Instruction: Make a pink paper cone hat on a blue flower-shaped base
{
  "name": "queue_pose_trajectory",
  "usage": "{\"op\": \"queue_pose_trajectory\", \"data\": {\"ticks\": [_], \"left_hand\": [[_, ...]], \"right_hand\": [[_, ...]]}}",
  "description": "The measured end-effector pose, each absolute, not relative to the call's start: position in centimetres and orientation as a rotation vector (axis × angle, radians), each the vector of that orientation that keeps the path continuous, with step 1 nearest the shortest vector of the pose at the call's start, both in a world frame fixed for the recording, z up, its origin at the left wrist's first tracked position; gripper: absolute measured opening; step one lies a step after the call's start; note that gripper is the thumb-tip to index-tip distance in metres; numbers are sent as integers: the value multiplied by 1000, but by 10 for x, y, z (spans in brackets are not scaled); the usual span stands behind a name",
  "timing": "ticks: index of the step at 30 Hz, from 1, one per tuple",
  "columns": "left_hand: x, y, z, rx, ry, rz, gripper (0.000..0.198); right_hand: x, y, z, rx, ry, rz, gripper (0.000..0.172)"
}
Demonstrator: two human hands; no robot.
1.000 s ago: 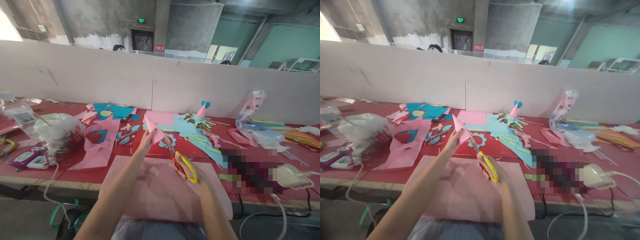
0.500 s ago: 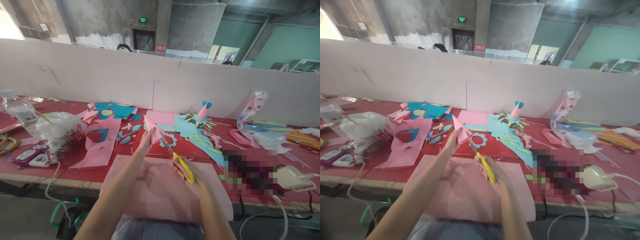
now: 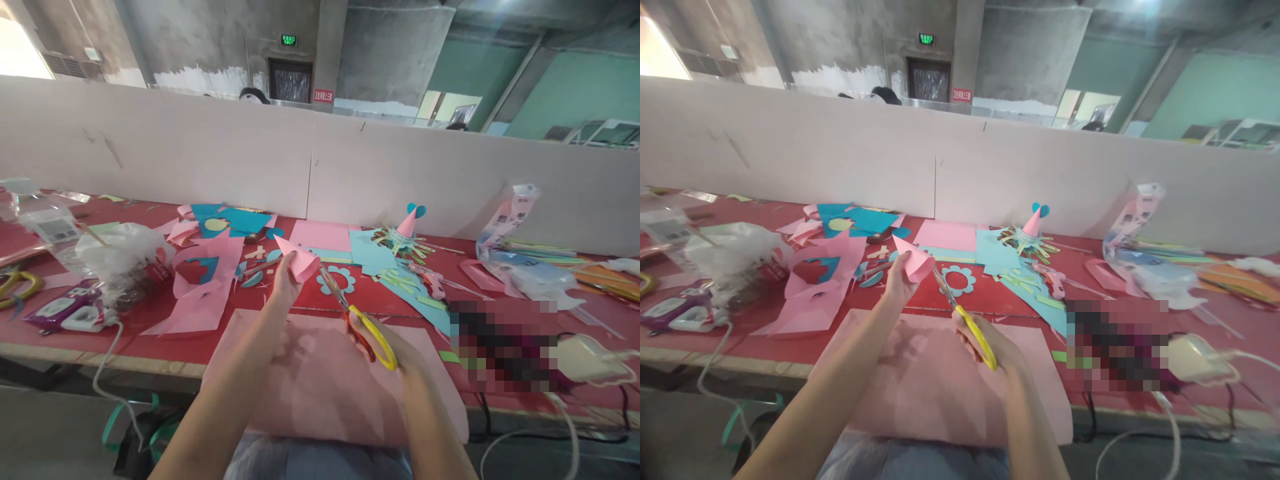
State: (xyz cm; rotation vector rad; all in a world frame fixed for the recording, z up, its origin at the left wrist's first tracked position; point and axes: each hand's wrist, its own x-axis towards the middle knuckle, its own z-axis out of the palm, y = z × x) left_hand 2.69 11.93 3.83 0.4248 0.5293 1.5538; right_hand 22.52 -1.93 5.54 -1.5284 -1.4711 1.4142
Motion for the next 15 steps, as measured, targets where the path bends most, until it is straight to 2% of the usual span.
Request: {"op": "queue_pose_trajectory", "data": {"ticks": [5, 15], "left_hand": [[31, 112, 41, 546, 469, 1429, 38], [31, 109, 41, 532, 566, 1391, 27]], "right_hand": [[220, -14, 53, -1515, -1440, 1426, 31], [223, -17, 55, -1492, -1415, 1462, 29]]}}
